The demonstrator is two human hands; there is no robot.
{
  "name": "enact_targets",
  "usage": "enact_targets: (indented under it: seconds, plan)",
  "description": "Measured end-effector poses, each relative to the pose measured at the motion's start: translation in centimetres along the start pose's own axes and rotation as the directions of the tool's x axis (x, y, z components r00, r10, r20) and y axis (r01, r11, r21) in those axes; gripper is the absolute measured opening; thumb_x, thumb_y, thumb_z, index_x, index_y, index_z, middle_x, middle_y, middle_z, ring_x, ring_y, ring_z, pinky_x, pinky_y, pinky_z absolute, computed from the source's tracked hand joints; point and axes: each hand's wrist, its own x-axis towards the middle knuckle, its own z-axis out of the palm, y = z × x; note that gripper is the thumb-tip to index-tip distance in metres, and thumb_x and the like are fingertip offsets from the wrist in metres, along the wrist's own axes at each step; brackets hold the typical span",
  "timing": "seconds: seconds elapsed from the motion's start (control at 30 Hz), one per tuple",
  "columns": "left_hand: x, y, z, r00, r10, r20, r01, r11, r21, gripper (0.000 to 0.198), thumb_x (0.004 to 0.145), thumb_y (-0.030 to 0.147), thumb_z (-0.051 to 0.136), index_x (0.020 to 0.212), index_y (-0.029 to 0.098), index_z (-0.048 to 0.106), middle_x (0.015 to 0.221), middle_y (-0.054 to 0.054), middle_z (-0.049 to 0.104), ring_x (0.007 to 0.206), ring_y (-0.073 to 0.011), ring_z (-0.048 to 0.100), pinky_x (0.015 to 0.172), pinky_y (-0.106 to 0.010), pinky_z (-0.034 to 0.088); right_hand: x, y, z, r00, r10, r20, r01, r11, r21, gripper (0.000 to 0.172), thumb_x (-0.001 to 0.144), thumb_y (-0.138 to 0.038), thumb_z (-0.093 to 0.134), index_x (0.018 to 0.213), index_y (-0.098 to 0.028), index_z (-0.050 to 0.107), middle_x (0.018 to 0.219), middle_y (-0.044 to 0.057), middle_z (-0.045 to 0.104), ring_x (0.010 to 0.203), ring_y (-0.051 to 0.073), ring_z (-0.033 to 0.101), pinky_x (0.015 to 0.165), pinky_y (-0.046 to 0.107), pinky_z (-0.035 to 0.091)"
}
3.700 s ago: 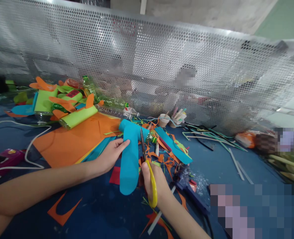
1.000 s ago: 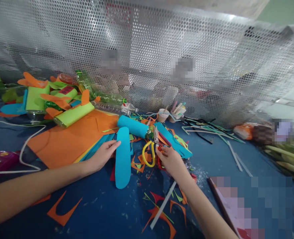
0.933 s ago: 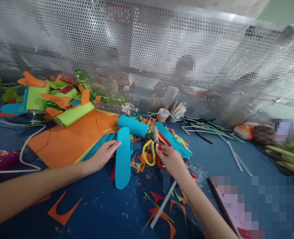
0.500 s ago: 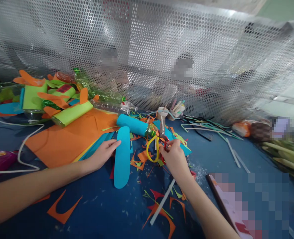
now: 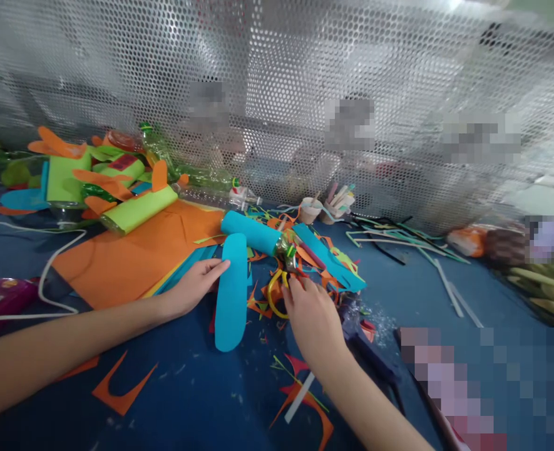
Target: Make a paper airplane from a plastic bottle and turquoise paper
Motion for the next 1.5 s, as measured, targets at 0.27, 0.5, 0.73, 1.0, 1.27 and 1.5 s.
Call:
enact_targets:
  seconds: [0.27, 0.5, 0.73, 1.0, 1.27, 1.5]
  plan:
    - [-0.9, 0.6, 0.9, 0.986, -0.092, 0.141, 0.116, 0.979, -0.170, 0.034, 0.079, 0.045, 0.061, 0.066, 0.015, 0.052, 0.057, 0.004, 0.051, 0.052, -0.0091, 0.051, 0.054, -0.022, 0.044, -1.2, -2.4, -0.3, 0.898, -0.427, -0.109, 0.436, 0.821, 0.370, 0.028, 0.085, -0.011, 0.049, 0.105, -0.026, 0.061, 0.112, 0.009, 0.052, 0.102, 0.023, 0.053, 0.083, 0.041, 0.048]
    - [-1.5, 0.9, 1.3, 0.932, -0.092, 0.351, 0.157, 0.974, -0.162, 0.029, 0.079, 0.040, 0.061, 0.088, 0.013, 0.065, 0.079, -0.006, 0.068, 0.072, -0.0183, 0.065, 0.070, -0.031, 0.051, -0.6, -2.2, 0.3, 0.995, -0.100, 0.026, 0.054, 0.718, 0.694, 0.013, 0.085, -0.032, 0.057, 0.077, -0.021, 0.061, 0.079, 0.003, 0.058, 0.074, 0.016, 0.057, 0.068, 0.029, 0.047]
    - [-1.4, 0.6, 1.2, 0.909, -0.070, 0.410, 0.183, 0.952, -0.243, 0.045, 0.086, 0.051, 0.046, 0.097, 0.011, 0.064, 0.094, -0.012, 0.068, 0.085, -0.0225, 0.066, 0.081, -0.038, 0.050, -0.7, -2.1, 1.5, 0.983, 0.069, 0.171, -0.172, 0.674, 0.719, 0.024, 0.083, -0.043, 0.056, 0.072, -0.021, 0.053, 0.066, -0.002, 0.052, 0.058, 0.013, 0.047, 0.053, 0.025, 0.040]
    - [-1.8, 0.4, 1.4, 0.931, 0.009, 0.366, -0.052, 0.993, 0.106, 0.022, 0.081, 0.033, 0.060, 0.089, 0.013, 0.064, 0.089, -0.006, 0.069, 0.087, -0.0194, 0.064, 0.083, -0.033, 0.051, -0.9, -2.2, 1.6, 0.977, 0.095, 0.191, -0.202, 0.699, 0.685, 0.027, 0.081, -0.044, 0.057, 0.069, -0.021, 0.048, 0.061, -0.003, 0.047, 0.054, 0.012, 0.045, 0.051, 0.025, 0.038]
    - [-2.1, 0.5, 1.7, 0.891, -0.023, 0.453, -0.030, 0.994, 0.109, 0.023, 0.084, 0.032, 0.056, 0.091, 0.012, 0.066, 0.094, -0.007, 0.069, 0.088, -0.0190, 0.065, 0.083, -0.033, 0.052, -0.2, -2.2, 1.1, 0.966, 0.124, 0.226, -0.256, 0.354, 0.900, 0.029, 0.080, -0.043, 0.059, 0.100, -0.022, 0.053, 0.094, 0.005, 0.063, 0.082, 0.017, 0.061, 0.070, 0.030, 0.053]
    - [-2.6, 0.7, 1.9, 0.860, -0.129, 0.495, 0.107, 0.992, 0.072, 0.028, 0.084, 0.032, 0.057, 0.105, 0.014, 0.064, 0.100, -0.009, 0.070, 0.091, -0.0187, 0.066, 0.077, -0.030, 0.054, -0.4, -2.3, 0.4, 0.968, 0.179, 0.177, -0.231, 0.348, 0.909, 0.020, 0.080, -0.040, 0.059, 0.076, -0.021, 0.055, 0.065, -0.003, 0.052, 0.055, 0.010, 0.050, 0.050, 0.023, 0.045]
